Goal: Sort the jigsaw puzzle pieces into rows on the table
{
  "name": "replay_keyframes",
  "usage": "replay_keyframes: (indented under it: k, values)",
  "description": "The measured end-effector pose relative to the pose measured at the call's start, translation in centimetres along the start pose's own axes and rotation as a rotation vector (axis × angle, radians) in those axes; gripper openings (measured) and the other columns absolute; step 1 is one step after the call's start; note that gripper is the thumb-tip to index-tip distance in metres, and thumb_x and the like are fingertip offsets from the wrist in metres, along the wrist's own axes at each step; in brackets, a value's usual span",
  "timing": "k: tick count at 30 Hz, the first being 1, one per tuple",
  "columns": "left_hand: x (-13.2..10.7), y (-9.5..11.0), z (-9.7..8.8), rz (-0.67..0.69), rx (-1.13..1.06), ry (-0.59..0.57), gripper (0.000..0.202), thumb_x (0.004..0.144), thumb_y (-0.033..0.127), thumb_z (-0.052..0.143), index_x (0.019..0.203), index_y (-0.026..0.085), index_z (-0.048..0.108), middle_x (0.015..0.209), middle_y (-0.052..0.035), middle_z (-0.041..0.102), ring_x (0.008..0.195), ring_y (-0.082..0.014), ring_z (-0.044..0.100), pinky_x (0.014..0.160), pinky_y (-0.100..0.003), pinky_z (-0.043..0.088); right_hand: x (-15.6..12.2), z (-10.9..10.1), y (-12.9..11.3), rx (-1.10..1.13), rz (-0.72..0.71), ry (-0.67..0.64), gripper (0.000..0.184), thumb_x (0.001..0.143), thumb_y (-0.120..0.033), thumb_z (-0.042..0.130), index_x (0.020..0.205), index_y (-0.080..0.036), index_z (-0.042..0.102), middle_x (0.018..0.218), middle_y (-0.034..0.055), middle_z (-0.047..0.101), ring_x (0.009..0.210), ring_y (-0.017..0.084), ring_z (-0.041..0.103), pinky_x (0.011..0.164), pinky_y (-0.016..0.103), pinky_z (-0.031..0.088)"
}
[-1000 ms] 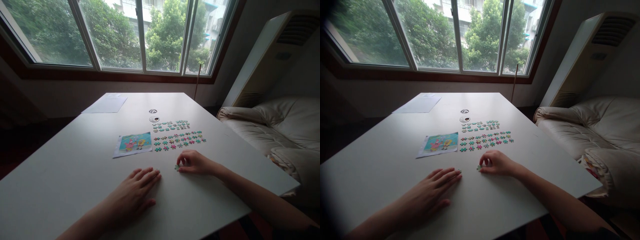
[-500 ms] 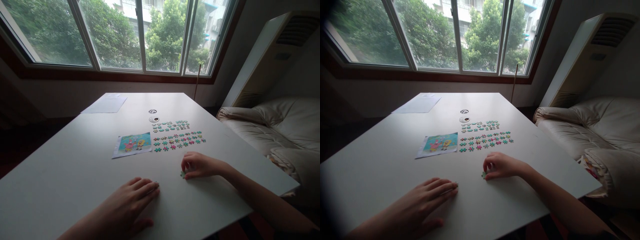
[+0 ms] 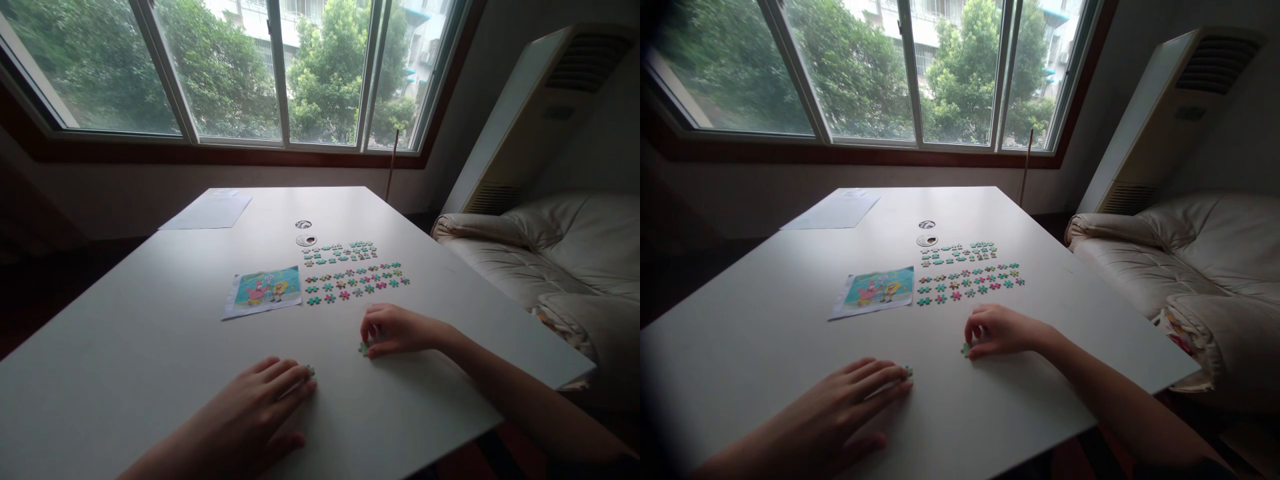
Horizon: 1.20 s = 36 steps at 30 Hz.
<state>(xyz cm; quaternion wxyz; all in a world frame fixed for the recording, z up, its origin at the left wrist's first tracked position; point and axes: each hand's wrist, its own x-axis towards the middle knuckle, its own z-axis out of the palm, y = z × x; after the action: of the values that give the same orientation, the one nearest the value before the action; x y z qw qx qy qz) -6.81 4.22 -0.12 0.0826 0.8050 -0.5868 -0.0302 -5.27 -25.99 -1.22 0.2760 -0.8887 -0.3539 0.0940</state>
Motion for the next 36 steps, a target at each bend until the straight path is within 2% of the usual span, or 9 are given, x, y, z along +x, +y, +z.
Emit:
replay_keyframes:
  k: [11,16,20,23,27,32,36]
  values:
    - [0.0,0.0,0.1,-0.015,0.035,0.026,0.039,0.086,0.035,0.042,0.123,0.023,0.043,0.119,-0.0080,0.054,0.103,-0.0239,0.051,0.087,-0.037,0.042,-0.1,-0.1,0.1,0.025,-0.005,-0.007,0.023,0.072,-0.034,0.065,0.085,-0.016,0.061,0.076,0.0011,0.052,0.069,0.010,0.048,0.061,0.020,0.039]
    - [-0.2,-1.3,1.4,-0.123,0.105,0.170,0.033,0.087,0.029,0.042,0.119,0.023,0.047,0.112,-0.0075,0.058,0.100,-0.0226,0.052,0.084,-0.037,0.044,-0.3,-0.6,0.4,0.087,0.045,0.002,0.022,0.078,-0.035,0.058,0.090,-0.016,0.060,0.079,0.0024,0.054,0.065,0.009,0.049,0.057,0.018,0.041]
    - [0.0,-3.0,2.3,-0.220,0.067,0.296,0.025,0.086,0.022,0.040,0.105,0.020,0.056,0.100,-0.0076,0.061,0.091,-0.0196,0.055,0.077,-0.033,0.047,-0.1,-2.0,1.5,0.036,0.046,0.089,0.018,0.082,-0.031,0.053,0.086,-0.015,0.061,0.077,0.0030,0.057,0.064,0.009,0.050,0.060,0.020,0.042]
    - [0.2,-3.9,2.5,-0.280,0.009,0.358,0.023,0.086,0.018,0.039,0.099,0.019,0.058,0.096,-0.0083,0.061,0.087,-0.0184,0.055,0.075,-0.031,0.048,0.6,-3.7,3.1,-0.033,0.063,0.157,0.019,0.082,-0.029,0.052,0.083,-0.014,0.064,0.073,0.0034,0.059,0.062,0.010,0.051,0.059,0.020,0.041]
    - [0.6,-4.0,2.3,-0.302,-0.077,0.344,0.021,0.085,0.018,0.039,0.094,0.019,0.058,0.094,-0.0080,0.059,0.086,-0.0182,0.054,0.076,-0.032,0.047,3.0,-6.4,6.8,-0.167,0.117,0.224,0.019,0.079,-0.030,0.055,0.081,-0.015,0.067,0.072,0.0032,0.062,0.060,0.010,0.052,0.058,0.020,0.041]
    - [0.9,-3.6,2.0,-0.271,-0.104,0.345,0.021,0.084,0.017,0.040,0.095,0.019,0.058,0.095,-0.0081,0.059,0.087,-0.0188,0.053,0.076,-0.033,0.047,7.0,-9.4,11.7,-0.347,0.313,0.268,0.016,0.076,-0.024,0.057,0.084,-0.018,0.068,0.076,0.0018,0.065,0.064,0.011,0.056,0.062,0.020,0.041]
    - [0.8,-3.7,2.0,-0.252,-0.120,0.355,0.022,0.084,0.017,0.040,0.095,0.020,0.058,0.095,-0.0082,0.059,0.088,-0.0185,0.053,0.077,-0.033,0.047,9.7,-10.5,14.4,-0.377,0.402,0.276,0.016,0.075,-0.020,0.057,0.085,-0.017,0.069,0.081,0.0034,0.066,0.068,0.013,0.058,0.064,0.021,0.042]
